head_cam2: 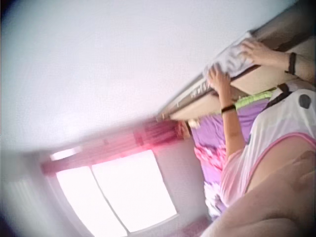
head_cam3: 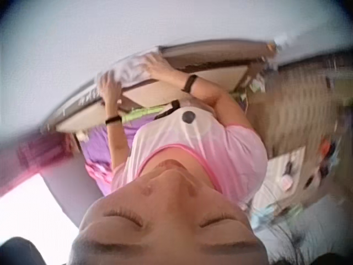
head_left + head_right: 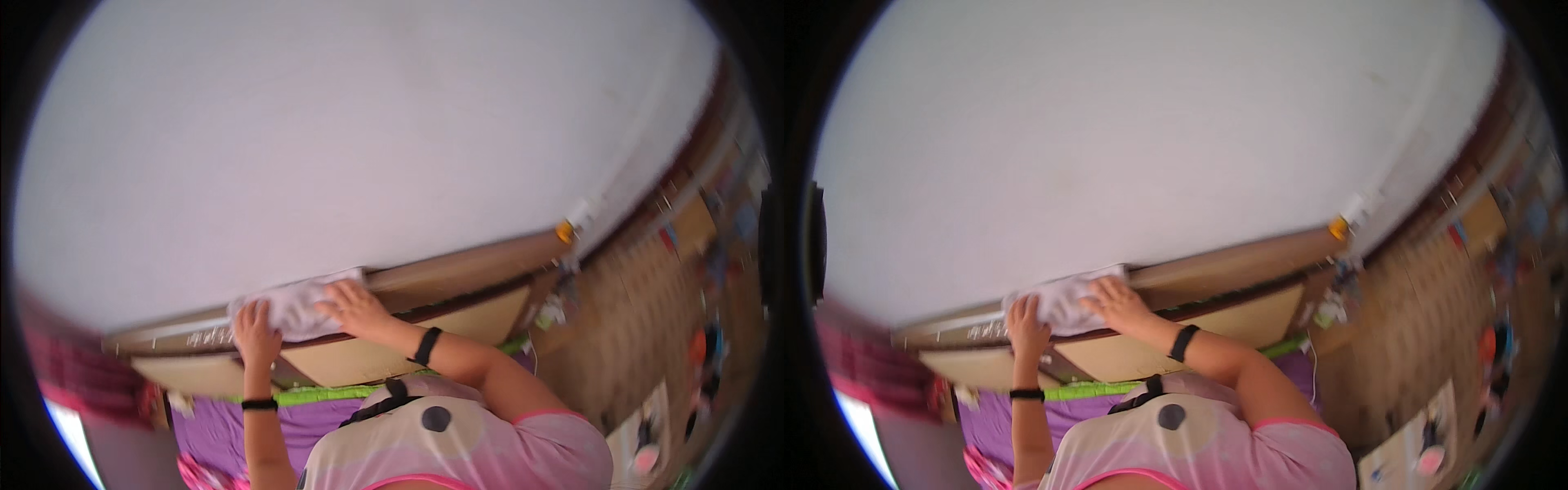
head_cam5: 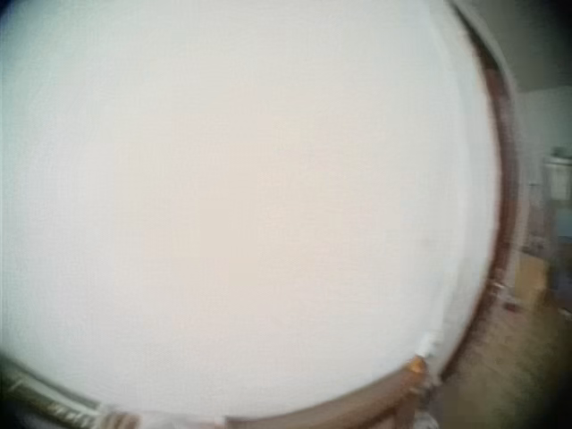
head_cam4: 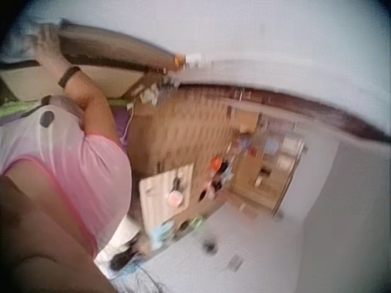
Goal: The person wipes the top ledge of a wooden bed headboard using a white cloth, moving across the surface from left to right.
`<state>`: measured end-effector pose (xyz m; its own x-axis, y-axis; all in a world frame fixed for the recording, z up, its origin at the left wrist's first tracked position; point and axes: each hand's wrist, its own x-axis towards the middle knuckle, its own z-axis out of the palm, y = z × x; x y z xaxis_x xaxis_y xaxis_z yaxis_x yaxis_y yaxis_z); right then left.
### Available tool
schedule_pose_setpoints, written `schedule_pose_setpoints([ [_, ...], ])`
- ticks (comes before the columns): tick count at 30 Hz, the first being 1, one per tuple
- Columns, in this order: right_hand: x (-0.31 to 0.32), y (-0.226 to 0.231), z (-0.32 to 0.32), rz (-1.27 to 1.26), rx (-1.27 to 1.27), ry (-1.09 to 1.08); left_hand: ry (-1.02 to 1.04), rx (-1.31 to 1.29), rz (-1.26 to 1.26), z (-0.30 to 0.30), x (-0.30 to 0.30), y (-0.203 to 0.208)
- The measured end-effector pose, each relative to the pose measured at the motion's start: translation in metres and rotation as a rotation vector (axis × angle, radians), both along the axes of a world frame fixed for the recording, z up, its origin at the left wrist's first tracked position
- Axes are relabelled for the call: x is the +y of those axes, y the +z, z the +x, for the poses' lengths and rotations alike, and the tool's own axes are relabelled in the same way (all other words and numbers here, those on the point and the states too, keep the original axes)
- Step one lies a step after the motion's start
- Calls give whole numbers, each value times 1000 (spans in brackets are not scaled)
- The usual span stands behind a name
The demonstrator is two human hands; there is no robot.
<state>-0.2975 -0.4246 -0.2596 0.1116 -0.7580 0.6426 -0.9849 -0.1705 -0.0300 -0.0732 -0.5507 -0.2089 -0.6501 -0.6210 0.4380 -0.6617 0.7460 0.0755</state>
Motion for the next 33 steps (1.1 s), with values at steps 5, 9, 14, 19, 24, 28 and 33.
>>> schedule_pose_setpoints([
  [5, 32, 6, -22, -117, -58, -101, -120, -120, -119, -29, 6, -12],
  [9, 95, 7, -47, 20, -156, -413, -384, -96, -156, -87, 40, -20],
  [14, 151, -6, -97, -61, -55, -896, -611, -92, -244, -171, 89, -23],
  [19, 162, -7, -134, -111, -302, -937, -678, -59, -401, -227, 109, -28],
  [24, 156, -19, -150, -171, -211, -955, -688, -52, -490, -233, 105, -33],
  [28, 154, -25, -153, -222, -300, -899, -679, -69, -514, -238, 104, -34],
  [33, 149, -28, -153, -278, -341, -903, -674, -68, -522, -238, 101, -36],
])
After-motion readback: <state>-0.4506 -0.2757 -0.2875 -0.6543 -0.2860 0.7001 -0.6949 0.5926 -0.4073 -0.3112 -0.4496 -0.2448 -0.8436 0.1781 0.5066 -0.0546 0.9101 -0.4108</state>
